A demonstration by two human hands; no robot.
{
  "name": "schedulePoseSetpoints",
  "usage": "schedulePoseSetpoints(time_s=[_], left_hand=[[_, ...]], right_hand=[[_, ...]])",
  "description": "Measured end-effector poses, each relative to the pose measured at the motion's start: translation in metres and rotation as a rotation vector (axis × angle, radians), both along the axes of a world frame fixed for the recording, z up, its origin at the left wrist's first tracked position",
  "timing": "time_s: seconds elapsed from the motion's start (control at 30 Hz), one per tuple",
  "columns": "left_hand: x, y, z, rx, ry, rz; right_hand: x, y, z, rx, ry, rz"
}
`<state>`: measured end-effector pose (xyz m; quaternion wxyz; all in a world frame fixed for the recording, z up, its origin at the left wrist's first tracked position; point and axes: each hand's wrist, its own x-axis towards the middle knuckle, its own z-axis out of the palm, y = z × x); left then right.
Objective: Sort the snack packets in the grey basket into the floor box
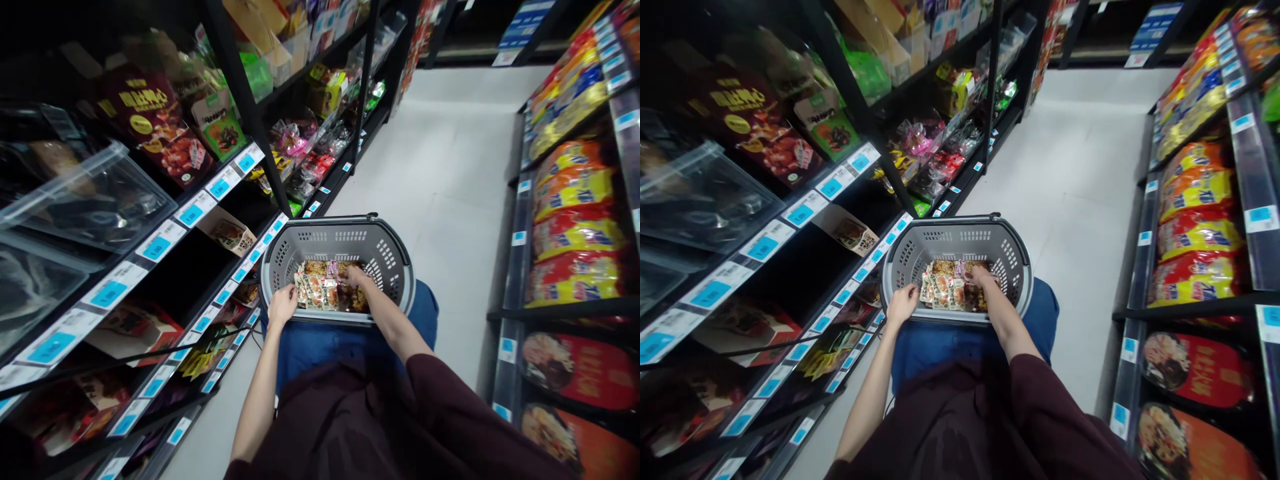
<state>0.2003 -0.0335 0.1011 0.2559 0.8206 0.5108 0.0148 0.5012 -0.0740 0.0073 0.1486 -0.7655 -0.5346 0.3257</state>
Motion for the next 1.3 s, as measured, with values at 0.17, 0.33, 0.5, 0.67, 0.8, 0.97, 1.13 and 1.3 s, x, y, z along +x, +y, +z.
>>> schedulePoseSetpoints(time_s=[0.17,0.33,0.5,0.67,0.8,0.97,1.13,1.3], left_hand=[[-0.002,0.000,-0.011,0.035,-0.118,-0.002],[-0.004,0.002,-0.022,0.099,-0.245,-0.026],[-0.007,0.000,-0.024,0.104,-0.312,-0.081],[-0.007,-0.007,-0.019,0.162,-0.341,-0.020],[-0.006,-0.011,-0.015,0.189,-0.352,0.056],[-0.008,-0.010,-0.017,0.136,-0.401,0.096],[-0.009,-0.008,-0.018,0.148,-0.473,0.135],[-0.009,-0.009,-0.016,0.164,-0.521,0.092]], right_hand=[[0.000,0.027,0.003,0.013,0.215,-0.004],[-0.034,0.040,0.008,0.048,0.567,0.148],[-0.071,0.040,0.021,0.105,0.869,0.217],[-0.079,0.038,0.032,0.186,1.071,0.148],[-0.078,0.038,0.033,0.204,1.133,0.114],[-0.087,0.038,0.026,0.252,1.042,0.050],[-0.090,0.042,0.020,0.319,1.009,-0.031],[-0.085,0.043,0.020,0.349,1.080,-0.070]])
